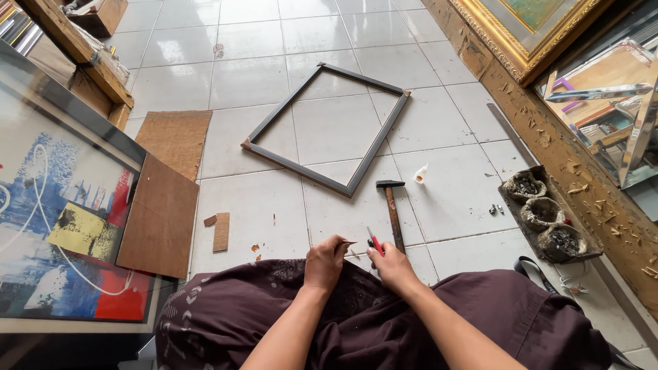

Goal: Reinforcing the corners of a picture frame by gluing small wooden blocks.

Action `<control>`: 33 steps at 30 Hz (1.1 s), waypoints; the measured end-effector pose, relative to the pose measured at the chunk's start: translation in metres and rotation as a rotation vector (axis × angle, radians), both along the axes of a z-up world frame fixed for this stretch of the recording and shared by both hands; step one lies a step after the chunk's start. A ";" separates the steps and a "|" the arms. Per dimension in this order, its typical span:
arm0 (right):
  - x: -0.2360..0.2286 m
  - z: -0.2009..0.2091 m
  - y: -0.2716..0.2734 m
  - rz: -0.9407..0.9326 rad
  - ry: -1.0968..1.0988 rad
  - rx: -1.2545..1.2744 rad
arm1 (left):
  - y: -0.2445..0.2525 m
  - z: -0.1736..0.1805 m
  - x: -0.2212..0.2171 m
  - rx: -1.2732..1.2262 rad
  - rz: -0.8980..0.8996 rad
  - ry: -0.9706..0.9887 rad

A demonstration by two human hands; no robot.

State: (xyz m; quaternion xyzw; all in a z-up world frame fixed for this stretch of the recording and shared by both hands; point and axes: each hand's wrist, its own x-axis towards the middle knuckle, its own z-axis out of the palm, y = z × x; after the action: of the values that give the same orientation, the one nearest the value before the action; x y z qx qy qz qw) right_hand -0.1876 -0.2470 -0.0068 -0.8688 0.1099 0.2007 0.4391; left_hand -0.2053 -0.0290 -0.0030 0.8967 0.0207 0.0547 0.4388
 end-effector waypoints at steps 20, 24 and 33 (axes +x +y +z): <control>-0.016 -0.003 0.015 0.393 -0.149 -0.609 | -0.015 -0.055 0.017 0.330 -0.080 -0.064; -0.027 0.029 0.019 0.336 -0.136 -0.496 | -0.016 -0.052 0.014 0.312 -0.078 -0.061; -0.010 -0.010 0.019 0.405 -0.076 -0.669 | -0.019 -0.054 0.016 0.335 -0.087 -0.058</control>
State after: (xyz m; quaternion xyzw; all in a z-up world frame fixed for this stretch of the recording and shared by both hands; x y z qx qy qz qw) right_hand -0.1972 -0.2275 -0.0164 -0.9749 -0.0206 0.2041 0.0870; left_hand -0.1896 -0.0478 -0.0573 0.9554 -0.0403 0.0642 0.2855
